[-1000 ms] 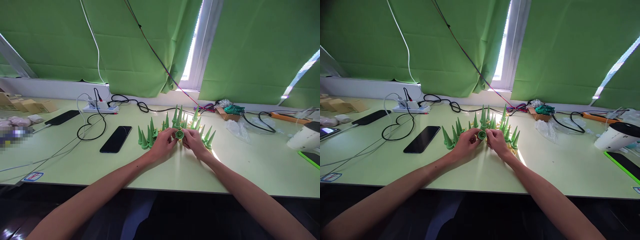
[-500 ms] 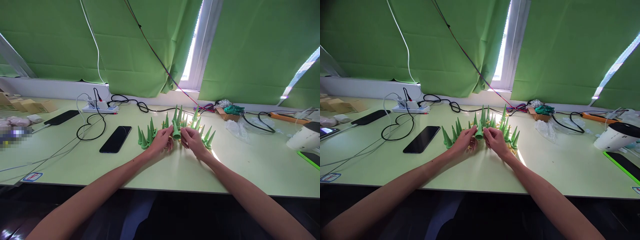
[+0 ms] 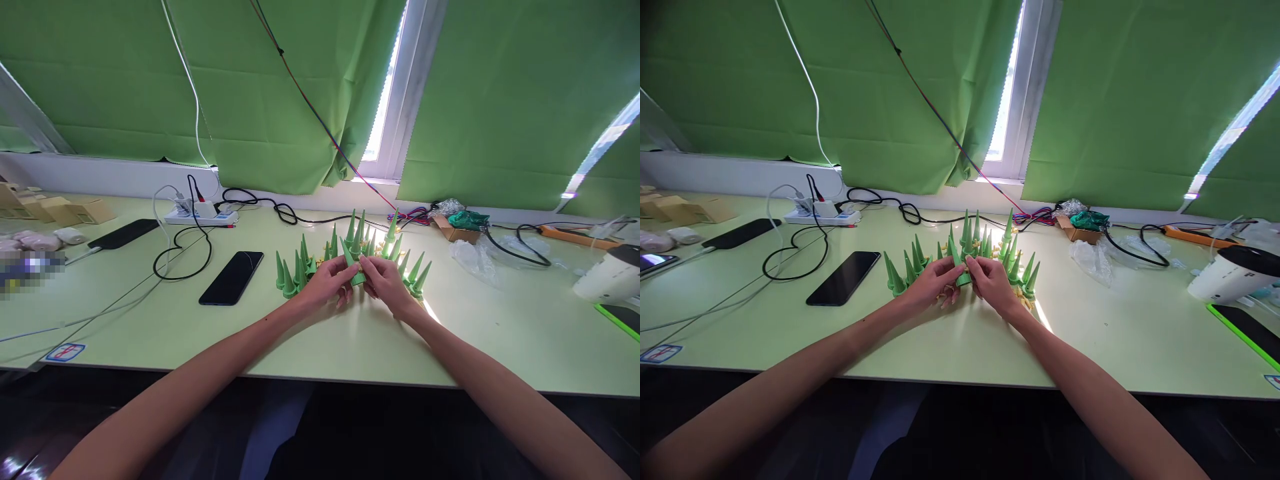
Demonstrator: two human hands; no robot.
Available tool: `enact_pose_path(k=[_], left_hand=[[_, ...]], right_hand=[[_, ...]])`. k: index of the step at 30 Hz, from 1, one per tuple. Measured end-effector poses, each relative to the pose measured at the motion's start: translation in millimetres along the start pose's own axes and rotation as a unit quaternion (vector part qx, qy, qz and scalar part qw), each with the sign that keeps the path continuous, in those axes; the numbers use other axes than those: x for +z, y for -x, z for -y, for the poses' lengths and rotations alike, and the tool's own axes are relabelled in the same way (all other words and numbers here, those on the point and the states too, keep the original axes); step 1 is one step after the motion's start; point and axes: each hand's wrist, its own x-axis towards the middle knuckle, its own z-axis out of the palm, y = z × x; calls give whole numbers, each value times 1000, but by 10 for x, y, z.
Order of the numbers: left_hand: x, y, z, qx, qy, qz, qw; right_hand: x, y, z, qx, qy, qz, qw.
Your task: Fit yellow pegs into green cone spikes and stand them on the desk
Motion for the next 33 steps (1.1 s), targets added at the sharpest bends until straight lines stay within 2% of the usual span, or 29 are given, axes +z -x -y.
enact_pose_path(k=[8,14,17,25,33], left_hand=[[-1,30,-31,22,-56,6,998],[-16,39,-8,46,-120,-5,992],[-17,47,-8,58,-143,-11,988],[-9,45,17,75,-199,-29,977],[6,22,104,185,-298,-24,936]], right_hand=[[-17,-13,-28,-12,108,-13,994],[-19,-16,-17,-71,214,-39,974],[-18,-17,-3,-80,242,-44,966],[-25,-21,-26,-72,232,-37,969],[-32,-41,-77,-53,206,-30,977]])
